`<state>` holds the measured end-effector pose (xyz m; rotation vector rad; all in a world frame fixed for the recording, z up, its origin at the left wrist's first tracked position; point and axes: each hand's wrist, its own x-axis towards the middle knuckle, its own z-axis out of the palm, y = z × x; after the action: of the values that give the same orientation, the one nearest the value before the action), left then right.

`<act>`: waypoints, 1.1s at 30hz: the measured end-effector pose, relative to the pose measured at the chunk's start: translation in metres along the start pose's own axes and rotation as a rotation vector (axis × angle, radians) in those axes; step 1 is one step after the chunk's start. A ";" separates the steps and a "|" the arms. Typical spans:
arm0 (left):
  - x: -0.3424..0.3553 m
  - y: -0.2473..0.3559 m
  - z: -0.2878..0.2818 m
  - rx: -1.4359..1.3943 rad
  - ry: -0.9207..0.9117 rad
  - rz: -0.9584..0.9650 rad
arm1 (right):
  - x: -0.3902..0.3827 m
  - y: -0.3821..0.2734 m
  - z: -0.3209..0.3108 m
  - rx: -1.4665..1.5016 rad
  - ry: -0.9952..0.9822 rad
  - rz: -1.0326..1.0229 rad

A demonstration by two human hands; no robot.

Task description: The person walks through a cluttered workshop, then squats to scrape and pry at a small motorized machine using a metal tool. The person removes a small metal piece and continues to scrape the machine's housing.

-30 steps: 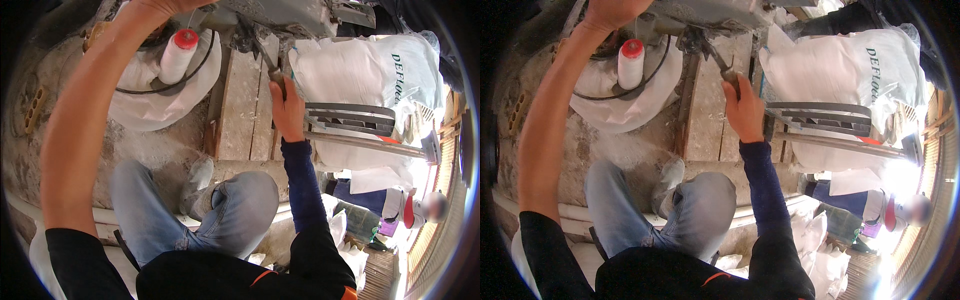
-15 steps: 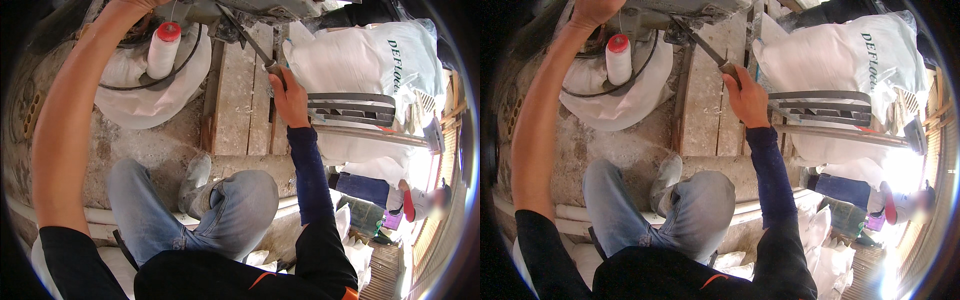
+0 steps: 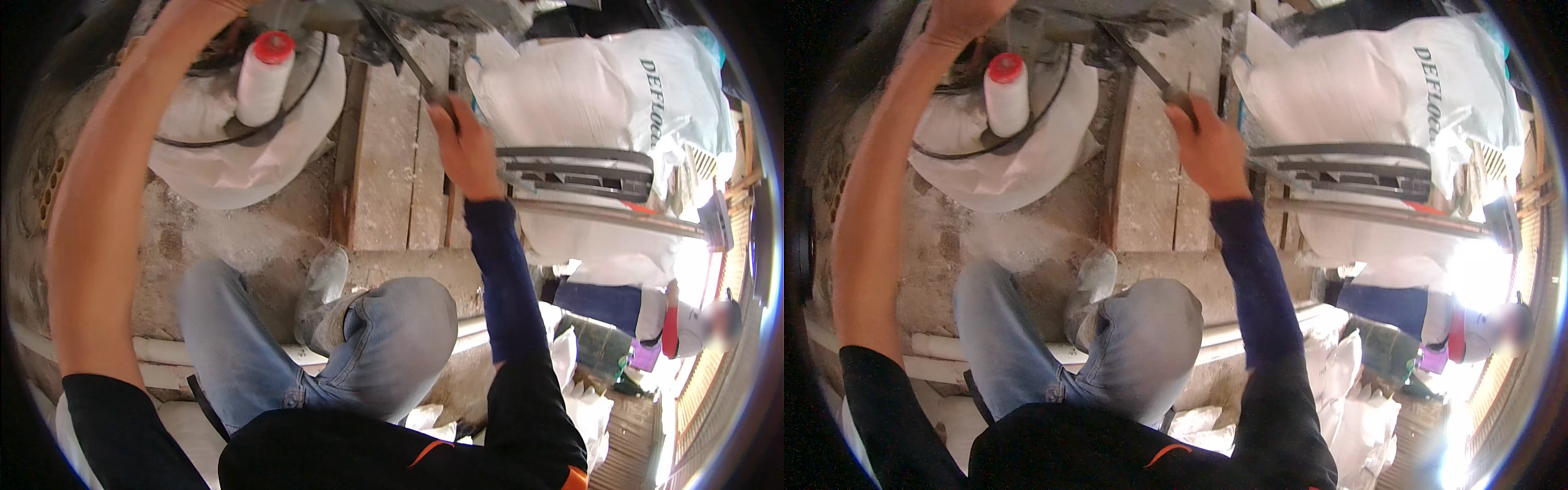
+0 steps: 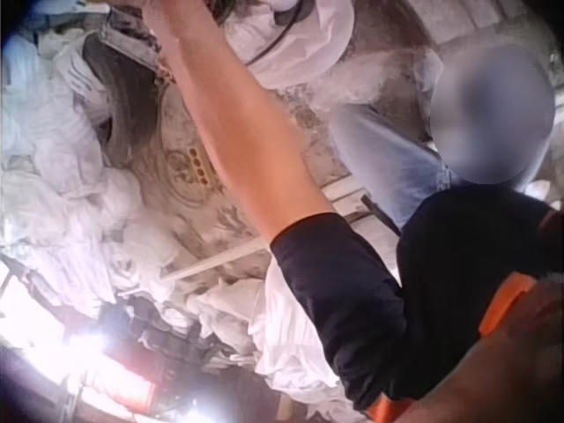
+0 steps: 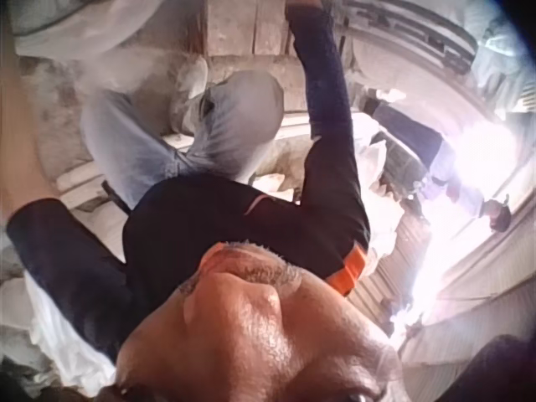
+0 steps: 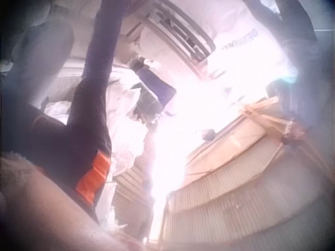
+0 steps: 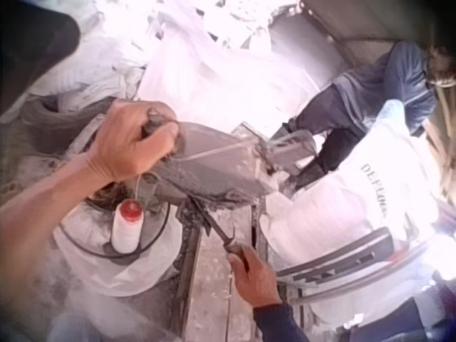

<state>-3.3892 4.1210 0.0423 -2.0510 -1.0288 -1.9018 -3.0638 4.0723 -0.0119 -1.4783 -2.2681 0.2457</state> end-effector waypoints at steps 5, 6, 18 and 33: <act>0.001 0.005 0.003 0.052 -0.011 -0.007 | -0.023 0.004 -0.001 -0.122 -0.012 0.135; 0.001 0.006 0.004 0.028 0.005 -0.034 | -0.037 0.013 -0.007 -0.120 -0.001 0.154; -0.006 0.006 0.000 0.161 0.026 -0.073 | -0.114 -0.048 -0.063 -0.152 0.024 0.221; -0.006 0.010 -0.005 0.216 0.038 -0.125 | -0.083 -0.091 -0.105 -0.119 -0.235 0.461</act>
<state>-3.3872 4.1083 0.0412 -1.8651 -1.3172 -1.7872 -3.0648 3.9504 0.0955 -2.1266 -2.1097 0.4461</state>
